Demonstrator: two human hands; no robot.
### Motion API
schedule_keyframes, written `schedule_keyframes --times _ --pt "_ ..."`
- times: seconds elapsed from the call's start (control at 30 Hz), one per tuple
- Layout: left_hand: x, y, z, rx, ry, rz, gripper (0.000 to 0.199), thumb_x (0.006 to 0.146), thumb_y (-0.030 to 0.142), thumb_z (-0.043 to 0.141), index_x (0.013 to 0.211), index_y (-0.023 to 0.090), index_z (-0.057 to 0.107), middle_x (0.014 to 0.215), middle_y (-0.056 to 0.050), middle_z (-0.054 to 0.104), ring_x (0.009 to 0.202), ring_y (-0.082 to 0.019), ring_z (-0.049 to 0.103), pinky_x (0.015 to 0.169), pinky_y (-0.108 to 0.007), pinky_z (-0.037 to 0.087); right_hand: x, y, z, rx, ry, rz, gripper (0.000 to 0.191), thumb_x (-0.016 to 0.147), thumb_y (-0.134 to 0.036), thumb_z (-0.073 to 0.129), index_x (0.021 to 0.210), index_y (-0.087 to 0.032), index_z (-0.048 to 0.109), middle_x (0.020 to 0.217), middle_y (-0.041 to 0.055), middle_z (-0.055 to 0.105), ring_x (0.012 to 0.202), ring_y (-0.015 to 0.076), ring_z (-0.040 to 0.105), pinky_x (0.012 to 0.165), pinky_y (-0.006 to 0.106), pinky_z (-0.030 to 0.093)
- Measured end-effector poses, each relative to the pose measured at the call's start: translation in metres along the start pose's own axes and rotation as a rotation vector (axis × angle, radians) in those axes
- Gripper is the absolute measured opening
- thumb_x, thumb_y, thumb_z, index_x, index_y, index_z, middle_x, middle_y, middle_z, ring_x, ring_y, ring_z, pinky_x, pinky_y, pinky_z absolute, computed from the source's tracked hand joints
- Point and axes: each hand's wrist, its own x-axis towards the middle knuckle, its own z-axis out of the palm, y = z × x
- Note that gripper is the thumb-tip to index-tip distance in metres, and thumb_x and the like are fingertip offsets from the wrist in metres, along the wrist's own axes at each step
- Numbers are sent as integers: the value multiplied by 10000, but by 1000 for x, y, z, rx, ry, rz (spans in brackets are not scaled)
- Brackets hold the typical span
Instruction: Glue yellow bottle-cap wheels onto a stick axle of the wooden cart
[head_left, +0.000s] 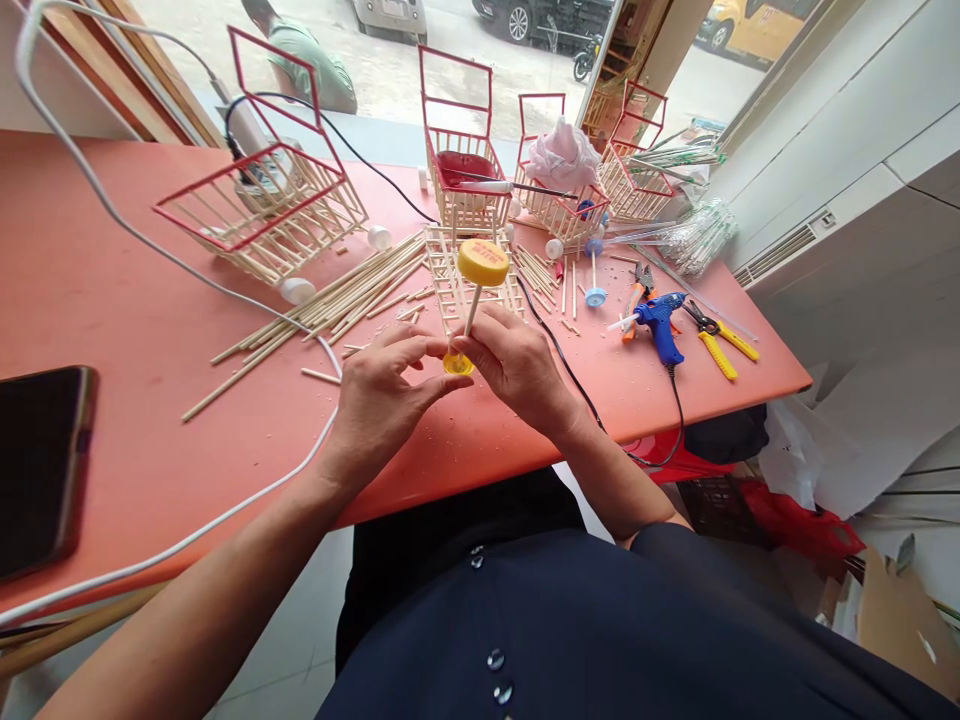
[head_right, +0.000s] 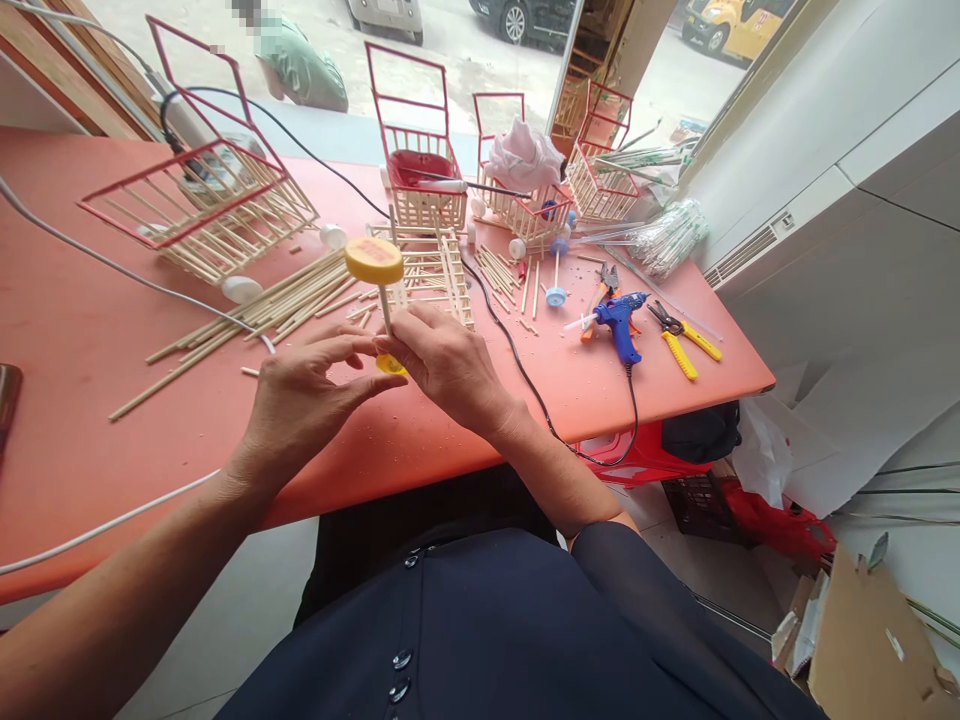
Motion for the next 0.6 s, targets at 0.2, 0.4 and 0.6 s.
schedule_keyframes --times 0.2,0.4,0.6 --pt "0 -1 -1 -25 5 2 157 871 310 875 999 262 797 960 18 736 799 -128 652 736 -242 555 0 0 -1 -17 -10 16 375 1152 -437 433 967 -202 658 987 39 673 924 154 616 806 267 471" --pt "1 1 -1 -21 -7 -52 158 863 318 870 997 265 807 964 7 741 794 -139 657 755 -268 577 -1 0 1 -41 3 14 381 1156 -435 421 957 -204 648 971 37 660 913 155 614 800 270 457" --pt "0 2 0 -32 -10 -66 154 865 339 861 992 276 803 980 3 748 818 -152 666 763 -281 582 -1 -1 0 -29 -16 42 395 1156 -452 408 954 -210 646 976 39 656 914 161 606 808 279 457"
